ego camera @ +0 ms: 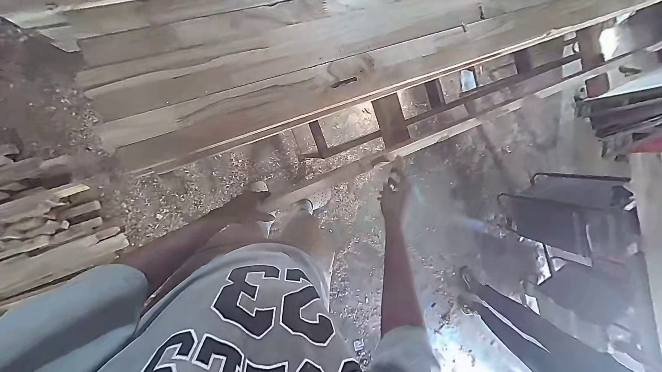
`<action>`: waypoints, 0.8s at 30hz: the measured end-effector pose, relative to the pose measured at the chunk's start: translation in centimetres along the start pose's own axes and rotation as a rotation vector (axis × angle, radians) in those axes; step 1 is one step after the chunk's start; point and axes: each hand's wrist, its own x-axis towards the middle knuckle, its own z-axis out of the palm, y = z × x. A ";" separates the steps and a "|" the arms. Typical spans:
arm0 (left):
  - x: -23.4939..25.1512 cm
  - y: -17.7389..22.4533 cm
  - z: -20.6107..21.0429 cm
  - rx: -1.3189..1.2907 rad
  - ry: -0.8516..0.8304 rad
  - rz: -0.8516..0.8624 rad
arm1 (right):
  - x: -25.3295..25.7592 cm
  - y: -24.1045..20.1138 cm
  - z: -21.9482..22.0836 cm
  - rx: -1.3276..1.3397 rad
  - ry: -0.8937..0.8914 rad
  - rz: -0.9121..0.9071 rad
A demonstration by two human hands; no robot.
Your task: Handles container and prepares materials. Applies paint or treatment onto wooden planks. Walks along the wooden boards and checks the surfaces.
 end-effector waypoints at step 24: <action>-1.8 1.7 -1.0 0.340 0.301 -0.188 | -8.4 0.5 2.6 0.870 -0.223 0.197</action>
